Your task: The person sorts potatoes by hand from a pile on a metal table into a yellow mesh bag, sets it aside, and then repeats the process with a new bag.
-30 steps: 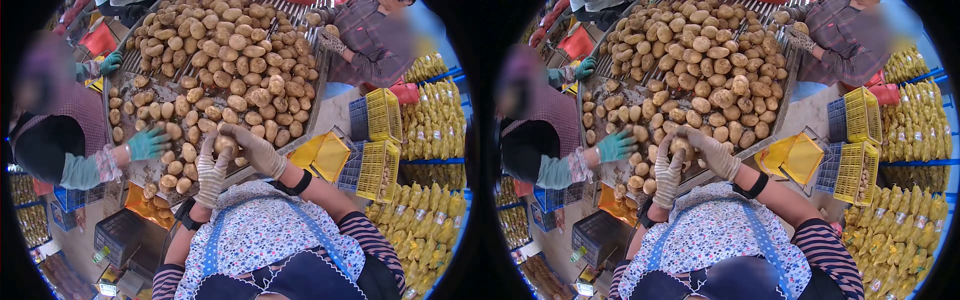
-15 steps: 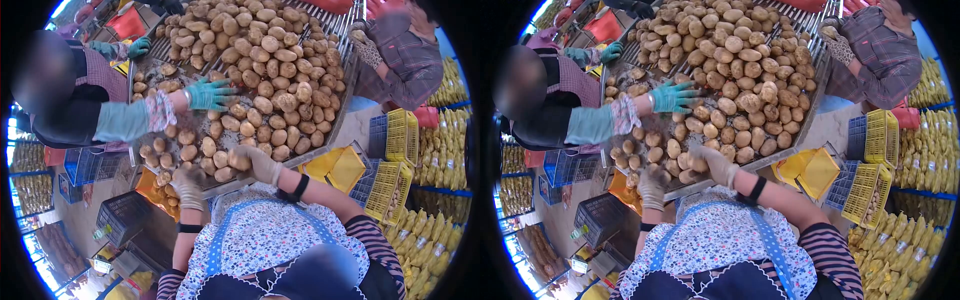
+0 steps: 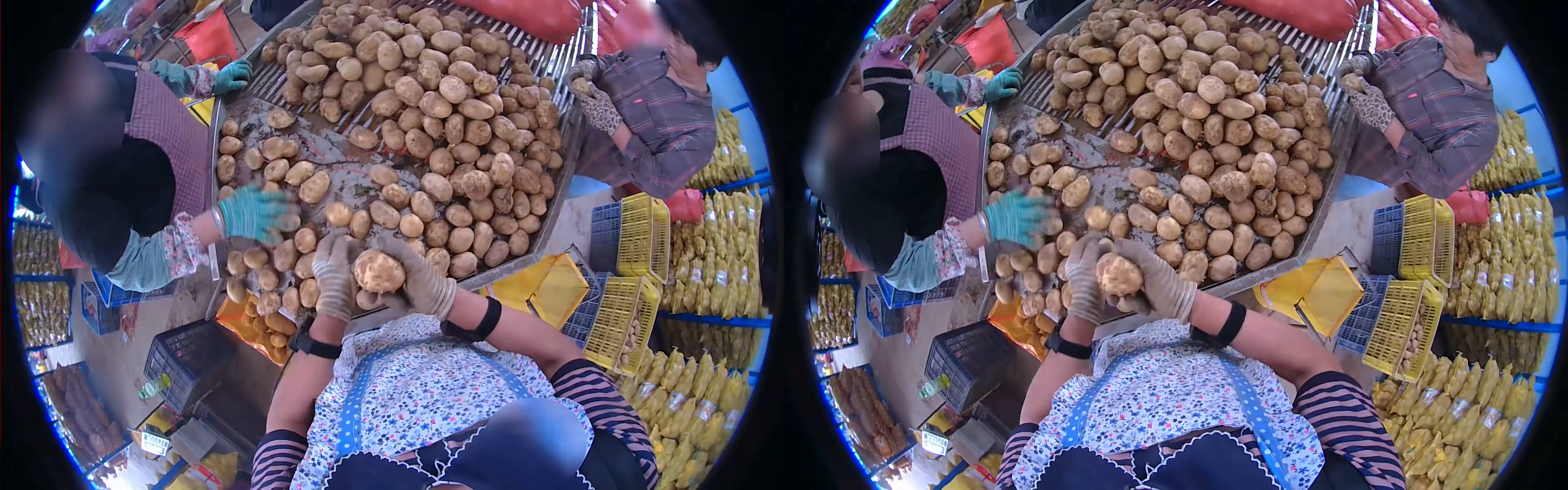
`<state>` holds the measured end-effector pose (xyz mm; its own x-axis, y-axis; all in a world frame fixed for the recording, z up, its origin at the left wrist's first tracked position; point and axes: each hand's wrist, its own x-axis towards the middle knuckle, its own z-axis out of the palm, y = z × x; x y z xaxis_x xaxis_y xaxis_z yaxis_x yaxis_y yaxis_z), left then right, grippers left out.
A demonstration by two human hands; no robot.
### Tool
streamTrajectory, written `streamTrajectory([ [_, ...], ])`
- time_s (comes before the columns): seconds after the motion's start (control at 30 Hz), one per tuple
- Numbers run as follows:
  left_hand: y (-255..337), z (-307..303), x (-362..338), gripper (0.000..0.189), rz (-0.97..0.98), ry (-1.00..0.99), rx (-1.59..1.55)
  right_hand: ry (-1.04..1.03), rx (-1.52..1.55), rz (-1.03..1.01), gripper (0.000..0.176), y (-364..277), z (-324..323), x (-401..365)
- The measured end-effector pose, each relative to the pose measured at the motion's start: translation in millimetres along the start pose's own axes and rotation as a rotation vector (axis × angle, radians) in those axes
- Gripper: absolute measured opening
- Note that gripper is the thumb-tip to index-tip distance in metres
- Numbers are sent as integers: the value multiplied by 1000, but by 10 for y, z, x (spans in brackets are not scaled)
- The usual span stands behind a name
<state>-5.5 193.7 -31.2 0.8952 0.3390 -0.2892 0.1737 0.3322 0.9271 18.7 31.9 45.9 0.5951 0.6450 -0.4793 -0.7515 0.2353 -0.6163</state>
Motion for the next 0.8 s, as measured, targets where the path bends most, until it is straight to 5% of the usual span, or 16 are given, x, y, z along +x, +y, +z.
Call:
streamTrajectory([
  [0.03, -95, -46, 2, 33, 171, 65, 160, 119, -76, -234, 38, -1, 122, -3],
  [0.07, 33, -4, -88, 36, 113, 4, 75, 227, -520, -740, 43, 144, 9, 156],
  [0.1, 198, 60, -199, 39, 44, -60, -7, 253, -521, -754, 43, 125, -39, 207],
  [0.13, 234, 101, -188, 45, -258, -78, -360, 262, -520, -554, 47, 73, -105, 251],
  [0.17, 222, 105, -190, 45, -261, -98, -360, 264, -510, -351, 51, 46, -186, 285],
  [0.23, 205, 56, -244, 46, -561, -254, -545, 250, -666, -317, 54, 130, -573, 474],
  [0.3, 179, -13, -269, 43, -584, -266, -544, 89, -1043, -387, 48, -163, -843, 639],
  [0.37, 168, -84, -291, 39, -623, -282, -541, 306, -1928, -398, 36, -719, -775, 596],
  [0.47, 219, -158, -359, 42, -672, -187, -673, 380, -2254, -240, 29, -804, -1218, 735],
  [0.53, 259, -193, -370, 44, -679, -149, -746, 365, -2437, -518, 31, -670, -1630, 887],
  [0.63, 294, -240, -401, 41, -615, -217, -667, 171, -2350, -271, 39, -912, -1460, 825],
  [0.7, 378, -185, -464, 40, -603, -208, -692, 229, -2200, -275, 49, -953, -1424, 704],
  [0.77, 451, -125, -494, 41, -589, -239, -634, 305, -1251, -641, 63, -975, -1341, 489],
  [0.8, 587, 10, -504, 50, -624, -354, -716, 304, -1031, -568, 66, -1017, -1189, 346],
])
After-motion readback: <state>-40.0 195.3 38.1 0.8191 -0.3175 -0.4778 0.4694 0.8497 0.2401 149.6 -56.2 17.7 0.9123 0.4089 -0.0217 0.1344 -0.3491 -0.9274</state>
